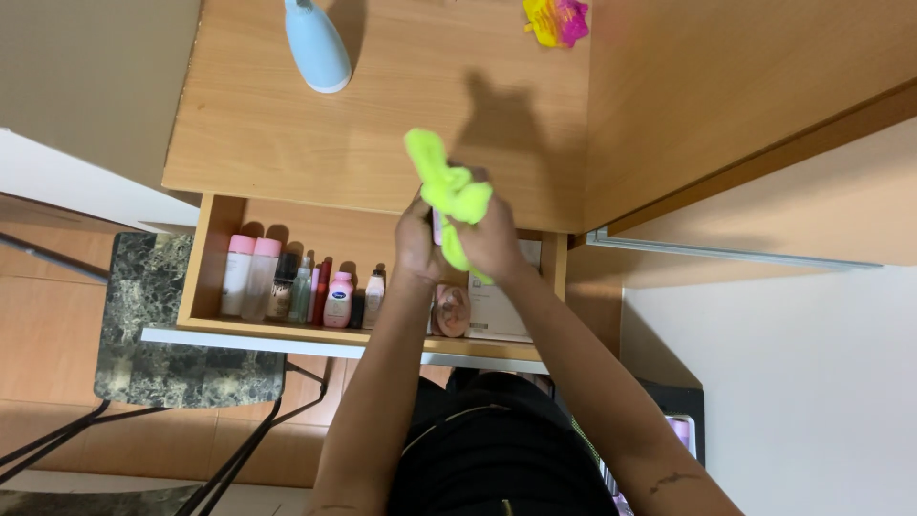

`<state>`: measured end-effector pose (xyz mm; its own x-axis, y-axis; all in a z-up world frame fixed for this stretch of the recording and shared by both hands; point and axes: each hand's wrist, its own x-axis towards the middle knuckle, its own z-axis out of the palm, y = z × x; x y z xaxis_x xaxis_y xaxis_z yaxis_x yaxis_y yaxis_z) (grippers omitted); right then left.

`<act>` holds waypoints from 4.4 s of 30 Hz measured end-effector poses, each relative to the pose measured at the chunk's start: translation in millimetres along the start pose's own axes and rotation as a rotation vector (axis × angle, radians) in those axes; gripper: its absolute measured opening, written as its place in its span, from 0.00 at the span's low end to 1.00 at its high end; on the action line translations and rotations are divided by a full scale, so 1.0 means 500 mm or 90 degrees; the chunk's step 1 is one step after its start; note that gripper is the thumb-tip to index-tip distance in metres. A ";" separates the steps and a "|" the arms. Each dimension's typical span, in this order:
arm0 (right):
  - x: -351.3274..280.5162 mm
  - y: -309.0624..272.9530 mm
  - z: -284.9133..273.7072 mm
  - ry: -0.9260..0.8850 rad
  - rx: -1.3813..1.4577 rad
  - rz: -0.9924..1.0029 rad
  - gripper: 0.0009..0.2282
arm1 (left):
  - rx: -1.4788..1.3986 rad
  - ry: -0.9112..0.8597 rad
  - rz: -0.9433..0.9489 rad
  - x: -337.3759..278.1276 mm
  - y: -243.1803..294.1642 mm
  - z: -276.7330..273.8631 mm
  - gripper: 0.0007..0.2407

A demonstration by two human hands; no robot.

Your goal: The person wipes various cosmetic bottles, tubes, and containers with a green cloth and places them into an open drawer. The person handles items one by one, including a pink bottle, a white tube, and a small jar, cleaning each before storing it.

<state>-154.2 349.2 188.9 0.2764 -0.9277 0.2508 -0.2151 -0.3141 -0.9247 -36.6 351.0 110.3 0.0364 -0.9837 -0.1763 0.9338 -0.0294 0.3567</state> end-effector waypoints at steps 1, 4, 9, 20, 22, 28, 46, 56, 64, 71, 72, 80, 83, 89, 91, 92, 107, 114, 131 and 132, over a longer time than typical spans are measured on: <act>-0.007 -0.029 0.006 0.000 0.001 0.000 0.14 | 0.001 0.000 0.000 0.000 -0.003 -0.012 0.17; -0.030 -0.090 0.018 -0.022 -0.107 -0.013 0.22 | -0.131 -0.064 0.067 -0.006 0.005 -0.025 0.18; -0.051 -0.120 -0.011 -0.211 -0.104 0.045 0.18 | -0.161 0.107 0.063 -0.029 0.049 -0.003 0.19; 0.001 -0.073 -0.067 -0.034 0.166 0.084 0.15 | 0.152 0.278 0.047 -0.015 0.046 0.012 0.14; 0.016 -0.094 -0.062 0.026 0.123 0.070 0.14 | 0.236 0.361 -0.001 -0.029 0.043 0.046 0.14; -0.005 -0.113 -0.033 -0.075 -0.028 -0.024 0.21 | 0.374 0.266 0.106 -0.010 0.015 0.008 0.15; 0.001 -0.120 -0.014 -0.067 -0.091 -0.062 0.18 | 0.453 0.257 0.217 0.008 0.029 -0.021 0.07; 0.003 -0.116 -0.031 -0.072 -0.068 0.005 0.17 | 0.477 0.214 0.190 0.011 0.026 -0.021 0.10; 0.005 -0.086 -0.044 -0.065 -0.088 0.002 0.18 | 0.499 0.181 0.107 -0.011 0.043 -0.004 0.09; 0.024 -0.026 -0.060 -0.053 0.241 0.164 0.16 | 0.347 0.098 -0.048 -0.037 0.087 0.057 0.10; 0.027 -0.025 -0.058 0.010 0.266 0.214 0.18 | 0.306 0.055 -0.064 -0.040 0.090 0.058 0.09; 0.027 -0.037 -0.067 0.131 0.453 0.269 0.18 | 0.154 0.083 -0.047 -0.028 0.096 0.041 0.21; 0.026 -0.039 -0.059 0.140 0.443 0.289 0.17 | 0.094 0.073 -0.051 -0.039 0.100 0.071 0.22; 0.001 -0.038 -0.007 0.052 0.170 0.151 0.16 | 0.108 0.013 0.004 -0.043 0.083 0.088 0.20; -0.016 -0.049 0.009 0.023 0.084 0.111 0.16 | 0.114 -0.001 0.027 -0.032 0.075 0.069 0.19; -0.024 -0.060 0.012 -0.021 0.070 0.102 0.15 | 0.088 0.019 0.023 -0.025 0.071 0.055 0.20; -0.050 -0.029 0.022 -0.345 0.079 0.261 0.20 | 0.386 0.338 0.138 -0.037 0.243 -0.294 0.17; -0.044 0.030 0.094 -0.287 0.103 0.419 0.19 | 1.023 0.304 0.192 -0.118 0.354 -0.411 0.20; -0.063 0.100 0.219 -0.182 0.042 0.571 0.21 | 1.222 0.260 -0.080 -0.096 0.310 -0.530 0.07; -0.065 0.101 0.228 -0.181 0.035 0.571 0.21 | 1.272 0.236 -0.049 -0.095 0.303 -0.551 0.05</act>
<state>-67.1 386.3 101.3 0.2488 -0.7320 -0.6342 -0.4161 0.5106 -0.7525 201.0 442.0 -80.0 0.3216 -0.9027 -0.2860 -0.6711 -0.4303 0.6037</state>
